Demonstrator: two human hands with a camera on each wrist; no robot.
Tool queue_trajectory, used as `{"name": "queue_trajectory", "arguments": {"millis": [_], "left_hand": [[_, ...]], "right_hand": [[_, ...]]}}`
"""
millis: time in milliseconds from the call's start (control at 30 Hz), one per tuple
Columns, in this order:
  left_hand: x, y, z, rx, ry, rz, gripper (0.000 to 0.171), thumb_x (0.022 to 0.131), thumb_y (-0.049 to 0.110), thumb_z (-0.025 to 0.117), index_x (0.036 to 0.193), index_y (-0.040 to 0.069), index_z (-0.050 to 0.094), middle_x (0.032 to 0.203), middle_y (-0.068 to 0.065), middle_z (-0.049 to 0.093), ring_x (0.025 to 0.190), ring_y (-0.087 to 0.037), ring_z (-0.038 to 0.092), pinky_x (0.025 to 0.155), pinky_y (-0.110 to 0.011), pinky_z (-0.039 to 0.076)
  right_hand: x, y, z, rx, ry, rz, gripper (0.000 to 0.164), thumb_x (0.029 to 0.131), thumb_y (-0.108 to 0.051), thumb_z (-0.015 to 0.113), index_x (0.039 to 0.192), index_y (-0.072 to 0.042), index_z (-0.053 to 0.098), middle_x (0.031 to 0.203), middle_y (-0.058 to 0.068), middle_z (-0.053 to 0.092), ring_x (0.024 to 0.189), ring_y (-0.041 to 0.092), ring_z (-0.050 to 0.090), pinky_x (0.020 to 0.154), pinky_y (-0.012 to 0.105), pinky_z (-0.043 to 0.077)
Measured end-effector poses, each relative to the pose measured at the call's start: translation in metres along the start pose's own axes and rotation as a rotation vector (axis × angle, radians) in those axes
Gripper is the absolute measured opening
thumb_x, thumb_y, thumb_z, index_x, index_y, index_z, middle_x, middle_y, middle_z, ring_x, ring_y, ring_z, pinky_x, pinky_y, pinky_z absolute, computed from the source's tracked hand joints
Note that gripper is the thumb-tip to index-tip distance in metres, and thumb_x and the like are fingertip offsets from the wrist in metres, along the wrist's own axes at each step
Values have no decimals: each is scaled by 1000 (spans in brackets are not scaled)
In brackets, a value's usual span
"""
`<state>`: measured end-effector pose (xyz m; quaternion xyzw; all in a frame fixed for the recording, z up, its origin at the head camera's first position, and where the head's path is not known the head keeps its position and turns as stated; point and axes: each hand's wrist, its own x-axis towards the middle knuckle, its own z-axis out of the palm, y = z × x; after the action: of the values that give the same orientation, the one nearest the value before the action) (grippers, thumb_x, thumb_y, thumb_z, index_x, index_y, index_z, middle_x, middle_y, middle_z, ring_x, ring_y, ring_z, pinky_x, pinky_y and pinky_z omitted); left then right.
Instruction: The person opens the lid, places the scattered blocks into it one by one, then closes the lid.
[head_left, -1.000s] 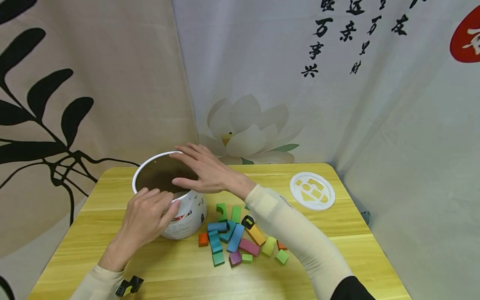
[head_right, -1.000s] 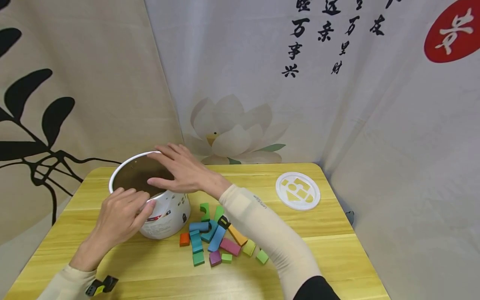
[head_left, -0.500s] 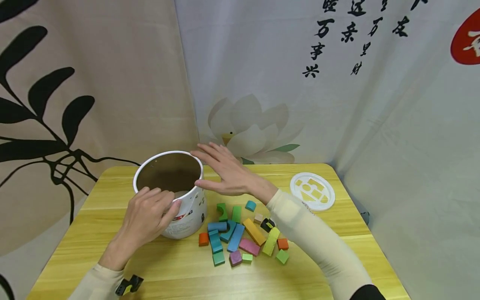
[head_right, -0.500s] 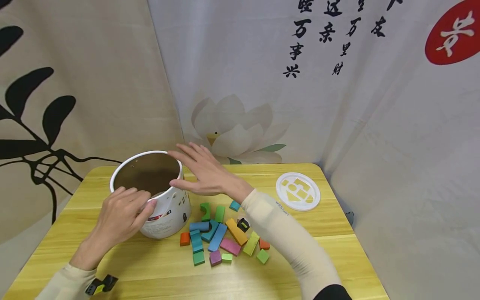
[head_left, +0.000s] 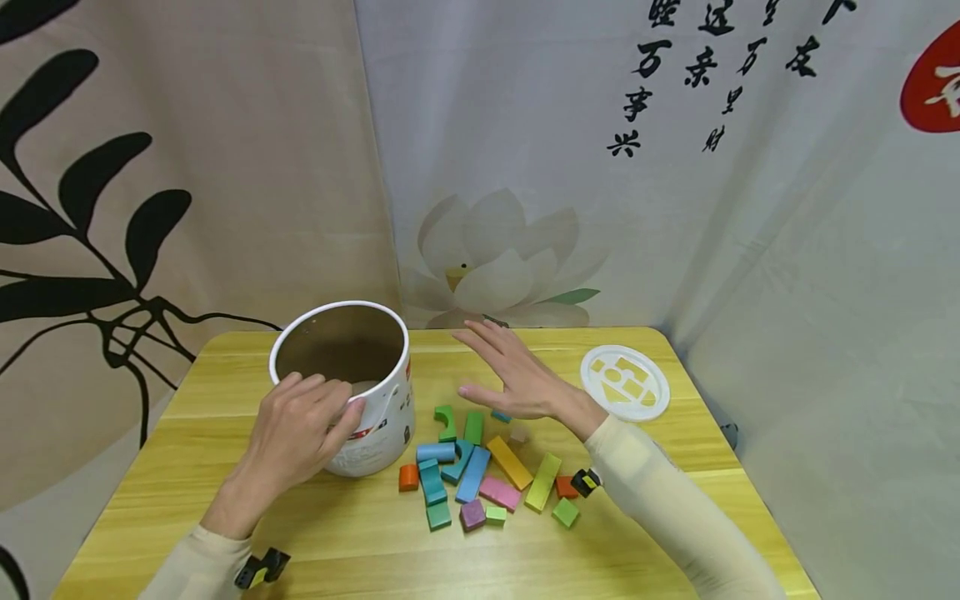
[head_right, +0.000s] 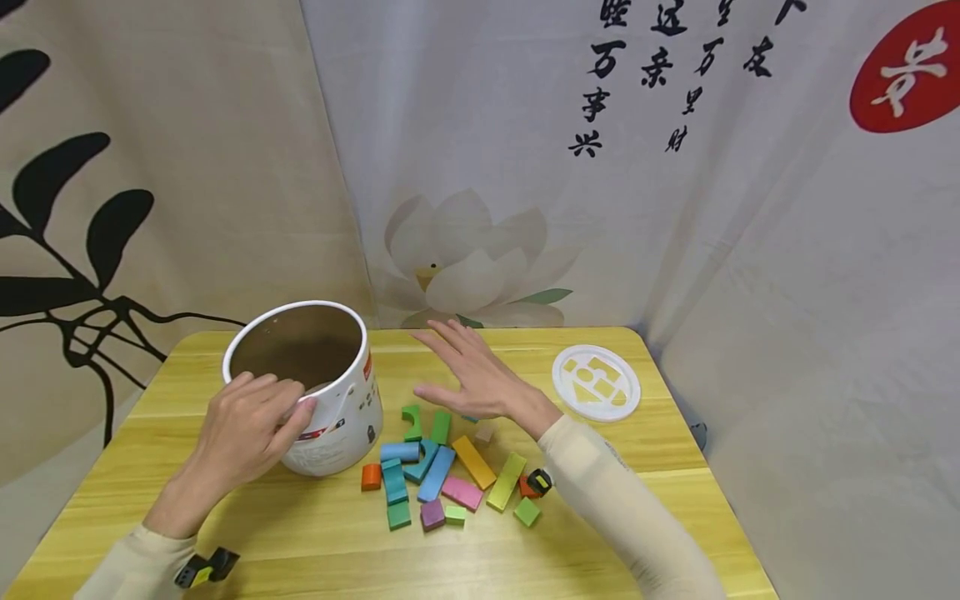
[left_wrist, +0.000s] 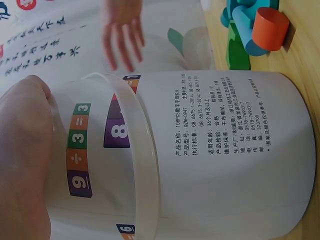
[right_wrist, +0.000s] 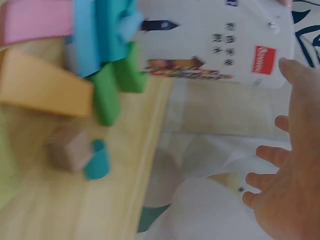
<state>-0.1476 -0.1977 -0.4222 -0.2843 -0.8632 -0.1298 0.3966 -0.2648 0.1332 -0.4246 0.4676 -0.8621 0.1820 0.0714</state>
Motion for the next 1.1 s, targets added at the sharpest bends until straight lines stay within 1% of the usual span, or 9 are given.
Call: {"name": "queue_trajectory", "arguments": {"millis": [133,267,400,567,700,800,867,967,1100], "left_hand": [[0,0,1,-3,-15,-6,32,97,33,49,69,16,46,57,7,49,52,-14,36,54,-30,25],[0,0,1,-1,-11,-7,32,97,32,49,69,16,46,56,7,50,52,-14,36,54,-30,25],[0,0,1,1,-4,-5,32,96,32,49,68,16,46,55,7,47,51,-14,35,53,-30,25],[0,0,1,0,-2,-5,32,96,31,49,68,16,45,55,8,45,51,-13,34,53,-30,25],[-1,0,1,-2,0,-9,32,96,31,49,68,16,45,55,8,46,51,-13,34,53,-30,24],[-1,1,1,-4,3,-10,32,96,32,49,68,16,45,55,8,47,51,-13,34,53,-30,24],[-1,1,1,-5,5,-10,33,96,32,50,68,16,45,55,8,47,51,-13,35,54,-29,24],[-2,1,1,-8,13,-9,33,96,32,50,68,16,46,56,7,49,51,-13,35,53,-30,24],[-1,1,1,-8,19,-9,33,96,32,50,68,16,47,56,7,51,51,-13,37,53,-30,25]], "right_hand": [[-17,15,16,-9,-27,47,82,99,-62,51,164,-17,29,168,8,20,152,31,11,119,60,18],[-32,26,33,-17,-54,115,81,98,-62,53,162,-17,34,166,11,26,151,33,15,117,61,21],[-45,32,48,-35,-103,192,79,98,-65,50,162,-21,36,165,9,27,151,33,17,117,60,22],[-54,36,62,-30,-148,252,77,99,-65,49,161,-21,36,166,10,27,150,35,18,118,59,22],[-57,38,71,-27,-158,264,75,100,-63,49,158,-17,42,162,14,33,147,39,24,117,59,24],[-58,40,77,-49,-167,273,73,100,-63,49,155,-15,48,158,16,40,145,36,30,116,57,27],[-58,41,80,-67,-173,285,71,100,-63,49,153,-15,51,156,14,43,143,32,33,116,54,29],[-57,41,83,-84,-167,282,65,100,-58,53,149,-16,55,150,12,49,138,29,40,112,53,35],[-57,41,86,-93,-141,261,56,99,-50,60,143,-16,62,141,10,55,127,29,48,106,51,41]]}}
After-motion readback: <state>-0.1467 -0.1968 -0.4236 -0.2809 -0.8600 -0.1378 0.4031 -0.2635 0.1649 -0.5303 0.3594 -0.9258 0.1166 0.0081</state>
